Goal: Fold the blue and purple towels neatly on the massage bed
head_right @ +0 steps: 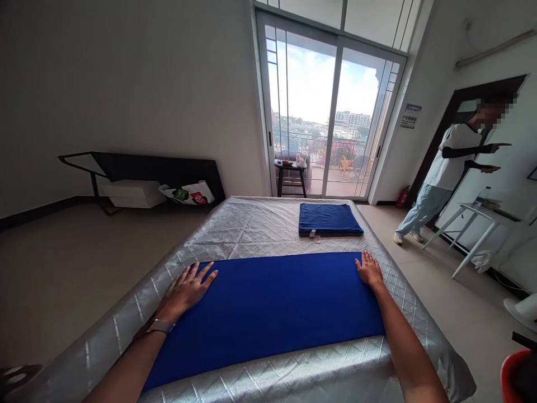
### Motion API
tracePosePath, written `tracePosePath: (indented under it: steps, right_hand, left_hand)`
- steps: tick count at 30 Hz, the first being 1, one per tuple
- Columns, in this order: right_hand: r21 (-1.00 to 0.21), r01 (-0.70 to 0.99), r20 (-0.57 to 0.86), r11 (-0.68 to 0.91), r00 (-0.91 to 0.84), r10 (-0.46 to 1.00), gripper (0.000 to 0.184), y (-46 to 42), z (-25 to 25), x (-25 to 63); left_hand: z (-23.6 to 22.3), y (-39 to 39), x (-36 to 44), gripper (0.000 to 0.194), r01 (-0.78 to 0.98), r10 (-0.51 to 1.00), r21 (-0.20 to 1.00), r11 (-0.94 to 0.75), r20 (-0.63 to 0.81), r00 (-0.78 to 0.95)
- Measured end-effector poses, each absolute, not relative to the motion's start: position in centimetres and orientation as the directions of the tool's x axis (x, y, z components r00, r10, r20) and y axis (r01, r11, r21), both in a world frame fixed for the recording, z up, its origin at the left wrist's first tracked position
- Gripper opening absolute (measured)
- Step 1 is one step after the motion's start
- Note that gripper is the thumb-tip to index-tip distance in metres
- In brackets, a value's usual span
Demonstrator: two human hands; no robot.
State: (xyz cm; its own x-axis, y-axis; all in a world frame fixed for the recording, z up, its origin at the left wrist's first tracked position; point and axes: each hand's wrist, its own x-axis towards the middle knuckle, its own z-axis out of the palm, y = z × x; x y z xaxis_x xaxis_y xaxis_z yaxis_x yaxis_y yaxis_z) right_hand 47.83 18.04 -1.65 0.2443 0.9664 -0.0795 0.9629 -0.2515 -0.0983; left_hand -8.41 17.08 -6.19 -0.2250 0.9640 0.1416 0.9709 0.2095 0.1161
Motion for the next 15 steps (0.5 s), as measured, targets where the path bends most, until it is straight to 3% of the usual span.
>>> tracePosePath:
  steps: [9,13,15]
  right_hand:
    - [-0.148,0.959,-0.067,-0.244,0.236,0.969,0.068,18.0,-1.6,47.8]
    - [-0.172,0.953,-0.061,-0.250,0.243,0.968,0.068,18.1,-1.6,47.7]
    - [-0.179,0.950,-0.057,-0.255,0.249,0.967,0.068,18.1,-1.6,47.7]
  left_hand:
    - [-4.8,16.9,-8.8,0.062,0.980,0.980,0.031,0.198,0.015,-0.198]
    - [-4.0,17.2,-5.8,0.062,0.976,0.961,0.085,0.199,0.176,-0.211]
    - [-3.6,17.1,-1.4,0.058,0.986,0.940,0.146,0.080,0.319,-0.123]
